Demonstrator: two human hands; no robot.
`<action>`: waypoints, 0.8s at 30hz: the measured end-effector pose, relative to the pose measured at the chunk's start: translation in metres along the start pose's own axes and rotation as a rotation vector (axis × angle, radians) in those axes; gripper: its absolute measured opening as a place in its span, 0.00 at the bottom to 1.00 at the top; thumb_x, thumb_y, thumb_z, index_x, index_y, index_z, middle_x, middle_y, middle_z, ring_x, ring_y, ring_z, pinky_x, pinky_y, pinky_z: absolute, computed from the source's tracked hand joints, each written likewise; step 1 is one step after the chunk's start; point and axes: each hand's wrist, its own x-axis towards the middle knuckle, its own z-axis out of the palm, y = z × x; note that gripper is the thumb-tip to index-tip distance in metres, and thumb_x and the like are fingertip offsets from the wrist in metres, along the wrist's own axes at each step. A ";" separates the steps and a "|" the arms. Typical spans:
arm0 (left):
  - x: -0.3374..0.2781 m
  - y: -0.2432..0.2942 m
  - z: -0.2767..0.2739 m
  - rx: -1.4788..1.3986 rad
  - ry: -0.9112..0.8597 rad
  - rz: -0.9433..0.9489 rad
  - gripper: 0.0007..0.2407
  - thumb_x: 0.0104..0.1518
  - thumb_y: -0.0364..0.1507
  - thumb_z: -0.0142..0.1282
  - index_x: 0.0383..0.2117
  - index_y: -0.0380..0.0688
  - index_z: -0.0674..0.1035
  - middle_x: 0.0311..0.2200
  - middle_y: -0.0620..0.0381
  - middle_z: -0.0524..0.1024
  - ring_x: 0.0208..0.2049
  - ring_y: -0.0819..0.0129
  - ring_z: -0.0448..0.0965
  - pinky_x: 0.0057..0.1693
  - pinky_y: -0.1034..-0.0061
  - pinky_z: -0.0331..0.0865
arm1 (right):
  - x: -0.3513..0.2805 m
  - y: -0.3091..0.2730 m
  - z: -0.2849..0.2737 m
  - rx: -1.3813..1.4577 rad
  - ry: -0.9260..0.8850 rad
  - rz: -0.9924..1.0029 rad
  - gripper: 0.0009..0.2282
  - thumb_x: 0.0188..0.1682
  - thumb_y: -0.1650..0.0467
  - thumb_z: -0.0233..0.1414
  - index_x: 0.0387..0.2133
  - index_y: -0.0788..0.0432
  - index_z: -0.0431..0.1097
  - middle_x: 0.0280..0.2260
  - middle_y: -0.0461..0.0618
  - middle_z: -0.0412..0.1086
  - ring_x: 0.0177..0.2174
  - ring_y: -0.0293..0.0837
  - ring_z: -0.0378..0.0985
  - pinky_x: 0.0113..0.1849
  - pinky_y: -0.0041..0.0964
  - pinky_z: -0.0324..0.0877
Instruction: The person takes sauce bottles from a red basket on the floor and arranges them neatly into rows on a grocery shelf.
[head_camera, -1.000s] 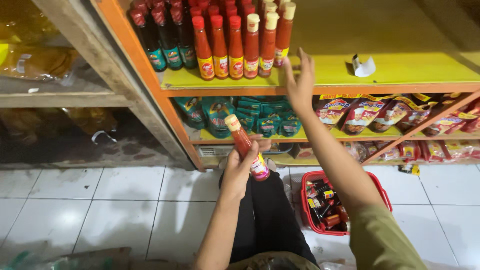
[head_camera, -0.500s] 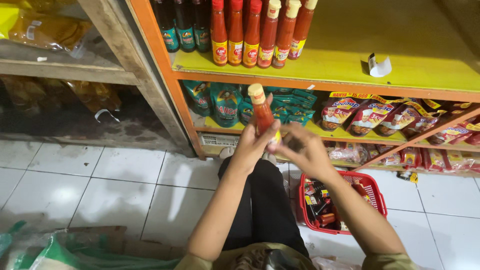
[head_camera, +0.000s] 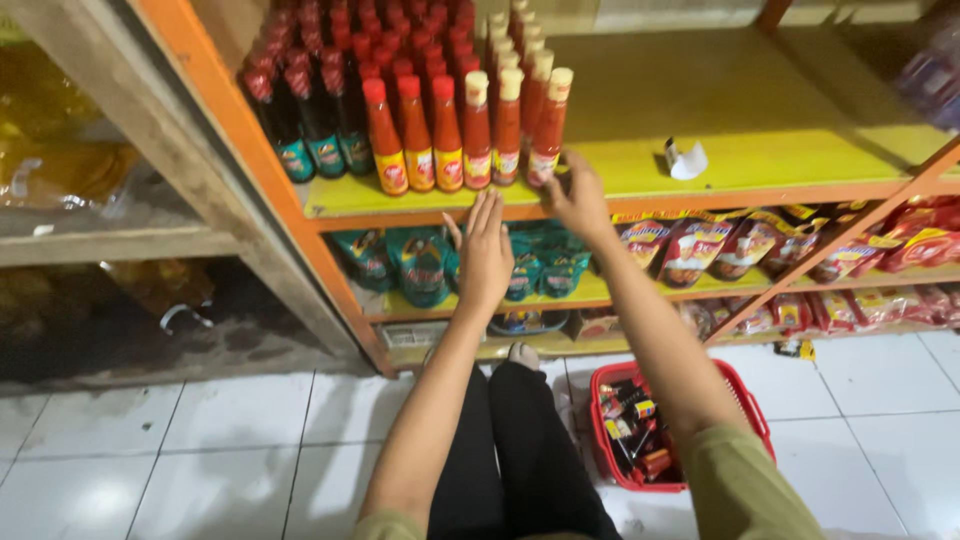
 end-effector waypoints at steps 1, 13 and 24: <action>-0.003 0.001 0.002 0.098 -0.014 -0.015 0.19 0.63 0.21 0.48 0.62 0.36 0.68 0.66 0.50 0.65 0.71 0.60 0.59 0.74 0.38 0.32 | 0.001 0.000 0.002 -0.028 0.035 -0.035 0.16 0.49 0.76 0.59 0.51 0.65 0.68 0.39 0.60 0.73 0.30 0.50 0.81 0.32 0.41 0.74; -0.011 0.010 0.009 0.334 -0.005 0.056 0.27 0.60 0.24 0.50 0.67 0.33 0.61 0.70 0.51 0.58 0.74 0.61 0.50 0.73 0.40 0.33 | -0.001 0.010 0.018 -0.128 0.177 -0.138 0.16 0.50 0.70 0.62 0.49 0.64 0.69 0.41 0.61 0.70 0.41 0.59 0.76 0.42 0.48 0.71; -0.010 0.010 0.008 0.395 -0.036 0.047 0.28 0.60 0.25 0.49 0.69 0.34 0.60 0.71 0.50 0.56 0.74 0.62 0.49 0.73 0.41 0.32 | -0.009 -0.006 0.016 -0.231 0.136 -0.078 0.15 0.53 0.68 0.61 0.51 0.60 0.71 0.39 0.58 0.72 0.41 0.60 0.75 0.45 0.47 0.70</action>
